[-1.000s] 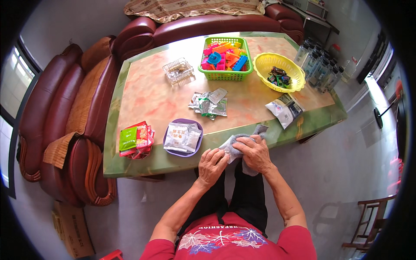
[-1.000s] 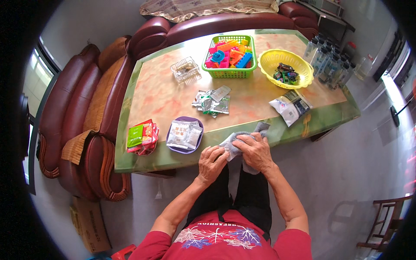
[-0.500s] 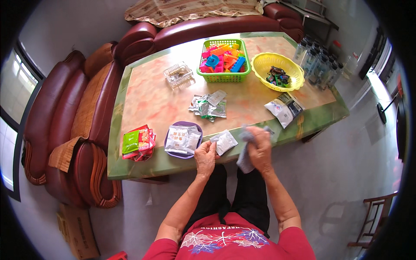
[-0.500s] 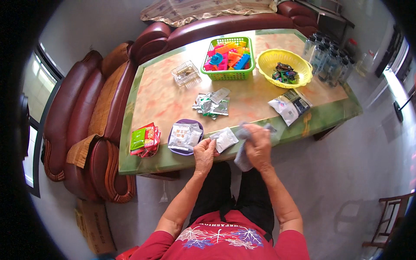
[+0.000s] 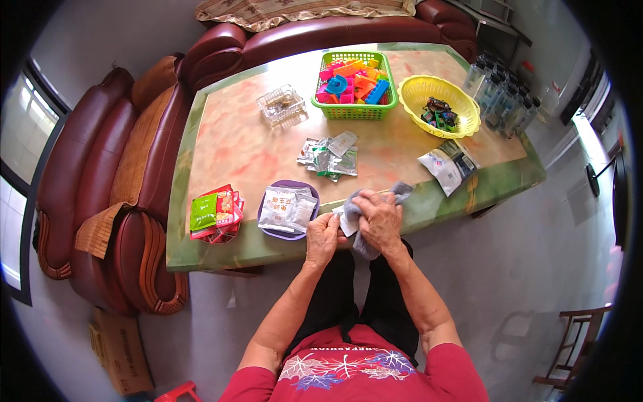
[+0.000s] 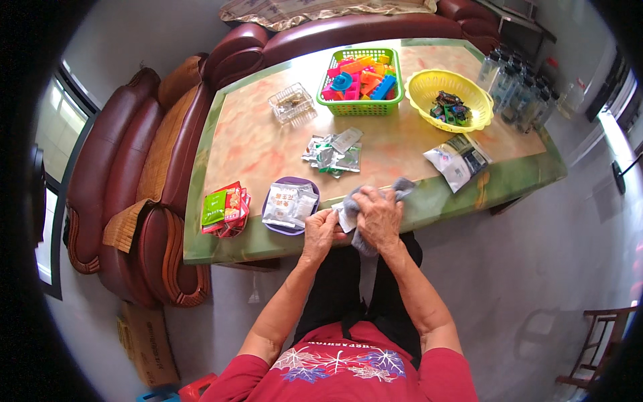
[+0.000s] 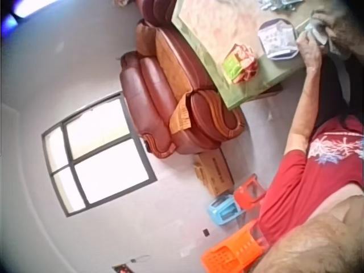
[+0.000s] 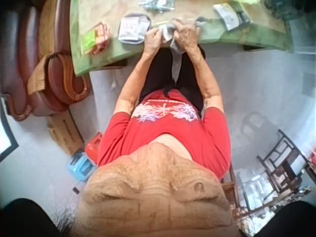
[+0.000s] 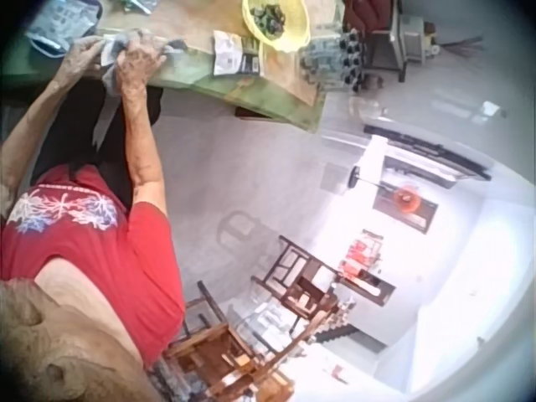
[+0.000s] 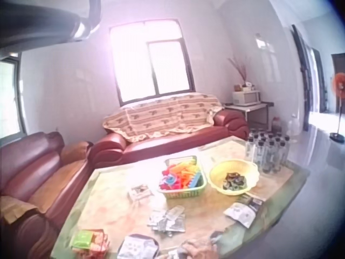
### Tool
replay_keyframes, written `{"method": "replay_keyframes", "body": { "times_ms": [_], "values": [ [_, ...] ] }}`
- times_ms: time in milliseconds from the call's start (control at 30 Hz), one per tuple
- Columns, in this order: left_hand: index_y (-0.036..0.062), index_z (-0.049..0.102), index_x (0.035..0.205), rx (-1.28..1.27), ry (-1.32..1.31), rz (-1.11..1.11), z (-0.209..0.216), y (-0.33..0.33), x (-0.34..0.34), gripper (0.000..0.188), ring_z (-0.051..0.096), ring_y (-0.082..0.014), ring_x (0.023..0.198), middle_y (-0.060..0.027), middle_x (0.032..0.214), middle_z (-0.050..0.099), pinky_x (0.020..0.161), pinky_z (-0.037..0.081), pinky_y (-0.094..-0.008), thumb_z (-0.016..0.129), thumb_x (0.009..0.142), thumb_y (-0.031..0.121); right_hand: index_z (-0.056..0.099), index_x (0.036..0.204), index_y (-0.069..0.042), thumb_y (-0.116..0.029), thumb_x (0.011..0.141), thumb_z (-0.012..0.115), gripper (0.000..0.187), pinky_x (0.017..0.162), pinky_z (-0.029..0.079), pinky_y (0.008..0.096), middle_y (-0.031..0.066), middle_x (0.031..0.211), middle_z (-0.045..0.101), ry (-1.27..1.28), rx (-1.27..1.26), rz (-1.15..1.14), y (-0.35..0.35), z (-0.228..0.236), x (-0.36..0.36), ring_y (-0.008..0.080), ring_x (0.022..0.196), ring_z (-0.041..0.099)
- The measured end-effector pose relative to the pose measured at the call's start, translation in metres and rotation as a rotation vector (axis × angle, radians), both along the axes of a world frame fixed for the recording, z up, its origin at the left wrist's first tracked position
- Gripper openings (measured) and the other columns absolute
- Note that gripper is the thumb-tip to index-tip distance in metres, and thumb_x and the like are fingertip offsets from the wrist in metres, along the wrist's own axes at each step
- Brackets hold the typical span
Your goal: The person wipes the surface of multiple small, sealed packets with a grey cloth. They pick up each packet from a pile on the table, wipe it thoroughly on all sides, and place it into a purple bowl. The task is performed one packet at a time in a repetitive sequence.
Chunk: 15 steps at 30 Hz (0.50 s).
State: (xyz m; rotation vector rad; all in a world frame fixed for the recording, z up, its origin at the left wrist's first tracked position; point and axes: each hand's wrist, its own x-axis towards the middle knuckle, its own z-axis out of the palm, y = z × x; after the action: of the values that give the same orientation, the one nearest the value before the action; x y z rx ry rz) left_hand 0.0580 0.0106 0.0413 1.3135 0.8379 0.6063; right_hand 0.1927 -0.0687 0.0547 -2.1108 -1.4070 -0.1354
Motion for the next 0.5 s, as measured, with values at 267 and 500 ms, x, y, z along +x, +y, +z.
{"method": "replay_keyframes", "body": {
  "times_ms": [267, 500],
  "values": [
    [-0.0018, 0.065, 0.104, -0.085, -0.087, -0.004, 0.01, 0.001, -0.009, 0.044, 0.064, -0.011, 0.075, -0.0063, 0.088, 0.066, 0.063, 0.056, -0.0262, 0.045, 0.103, 0.037, 0.069, 0.11, -0.022, -0.012, 0.069, 0.063, 0.043, 0.083, 0.041, 0.043, -0.0053, 0.121, 0.064, 0.12, 0.041, 0.282, -0.004, -0.001, -0.015, 0.025, 0.107, 0.051],
    [0.0016, 0.064, 0.093, -0.188, -0.208, 0.027, -0.008, 0.0, 0.0, 0.029, 0.053, -0.0042, 0.057, 0.0014, 0.072, 0.059, 0.051, 0.046, -0.0192, 0.055, 0.101, 0.028, 0.066, 0.113, -0.019, -0.016, 0.074, 0.063, 0.04, 0.088, 0.043, 0.0483, -0.0022, 0.124, 0.061, 0.074, 0.028, 0.093, 0.009, -0.007, -0.007, 0.0266, 0.111, 0.051]
  ]
}}
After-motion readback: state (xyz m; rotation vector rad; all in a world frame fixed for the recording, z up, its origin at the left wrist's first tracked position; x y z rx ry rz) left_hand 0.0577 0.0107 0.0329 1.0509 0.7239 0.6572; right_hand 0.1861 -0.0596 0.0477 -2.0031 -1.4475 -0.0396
